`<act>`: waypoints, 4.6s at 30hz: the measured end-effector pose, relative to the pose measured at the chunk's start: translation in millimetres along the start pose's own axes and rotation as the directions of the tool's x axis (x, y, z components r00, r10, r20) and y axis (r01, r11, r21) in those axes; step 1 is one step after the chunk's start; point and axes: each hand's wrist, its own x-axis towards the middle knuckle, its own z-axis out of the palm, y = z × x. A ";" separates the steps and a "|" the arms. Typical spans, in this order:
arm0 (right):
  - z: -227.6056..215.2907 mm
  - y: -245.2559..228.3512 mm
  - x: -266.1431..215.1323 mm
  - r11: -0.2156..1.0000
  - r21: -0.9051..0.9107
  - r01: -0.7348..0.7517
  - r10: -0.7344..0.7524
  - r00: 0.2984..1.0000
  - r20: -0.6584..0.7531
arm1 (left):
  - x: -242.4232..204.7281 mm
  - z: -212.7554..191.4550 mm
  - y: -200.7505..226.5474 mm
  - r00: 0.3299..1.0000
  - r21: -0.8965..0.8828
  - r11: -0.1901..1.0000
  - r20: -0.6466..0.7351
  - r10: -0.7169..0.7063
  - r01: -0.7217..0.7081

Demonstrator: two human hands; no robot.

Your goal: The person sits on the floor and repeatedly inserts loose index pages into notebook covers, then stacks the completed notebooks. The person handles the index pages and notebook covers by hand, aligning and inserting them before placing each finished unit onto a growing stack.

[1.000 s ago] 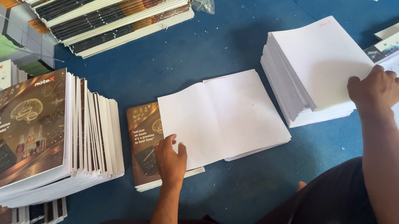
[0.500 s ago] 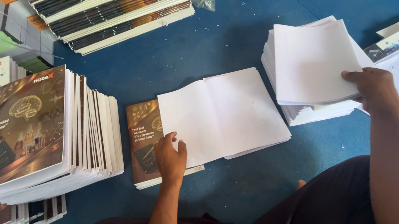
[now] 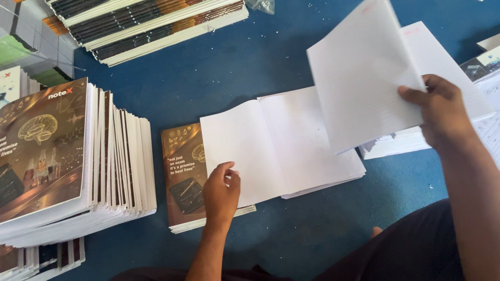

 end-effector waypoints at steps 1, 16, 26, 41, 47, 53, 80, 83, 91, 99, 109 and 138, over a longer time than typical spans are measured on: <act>4.8 -0.6 -1.1 1.000 -0.027 0.007 -0.007 1.000 0.015 | 0.8 1.8 1.7 0.999 -0.041 0.999 0.037 -0.025 0.026; 96.6 -13.9 -62.7 0.899 -0.375 0.227 -0.189 0.972 0.137 | 41.7 53.9 185.9 0.957 -0.433 0.892 0.291 0.001 0.130; 129.6 -8.4 -100.3 0.710 -0.415 0.569 -0.480 0.822 0.307 | 52.7 46.7 224.8 0.990 -0.218 0.971 0.119 -0.076 0.101; 125.3 22.2 -40.9 0.853 -0.412 -0.319 0.426 0.883 0.198 | 51.8 14.7 165.0 0.954 -0.637 0.748 0.300 0.018 0.187; 118.9 27.6 -34.9 0.853 -0.140 -0.503 0.520 0.790 0.325 | 57.7 5.5 144.9 0.910 -0.680 0.643 0.410 -0.063 0.351; 105.4 24.4 -29.6 0.891 -0.108 -0.441 0.442 0.786 0.433 | 58.8 -1.6 121.2 0.900 -0.676 0.617 0.417 -0.130 0.402; 88.9 22.0 -23.9 0.881 -0.467 -0.077 0.190 0.961 0.199 | 3.9 -26.9 7.7 0.916 0.545 0.764 -0.017 -0.402 0.345; 92.1 28.2 -24.0 0.872 -0.482 -0.085 0.202 0.959 0.196 | 1.0 -18.0 -2.4 0.928 0.512 0.798 0.000 -0.372 0.319; 97.3 35.4 -22.2 0.870 -0.486 -0.085 0.217 0.950 0.223 | 9.1 0.2 -44.0 0.981 0.238 0.952 -0.061 -0.182 0.192; 99.3 36.2 -22.5 0.869 -0.470 -0.154 0.286 0.932 0.224 | 27.2 -1.1 -53.4 0.820 -0.710 0.439 0.364 -0.441 0.551; 101.4 58.0 -15.6 0.874 -0.437 -0.212 0.337 0.912 0.232 | 16.5 15.3 3.3 0.755 -0.749 0.113 0.630 -0.184 0.653; 124.3 47.3 -40.1 0.926 -0.232 -0.298 0.370 0.834 0.408 | 8.0 17.9 26.5 0.930 -0.745 0.559 0.256 -0.264 0.364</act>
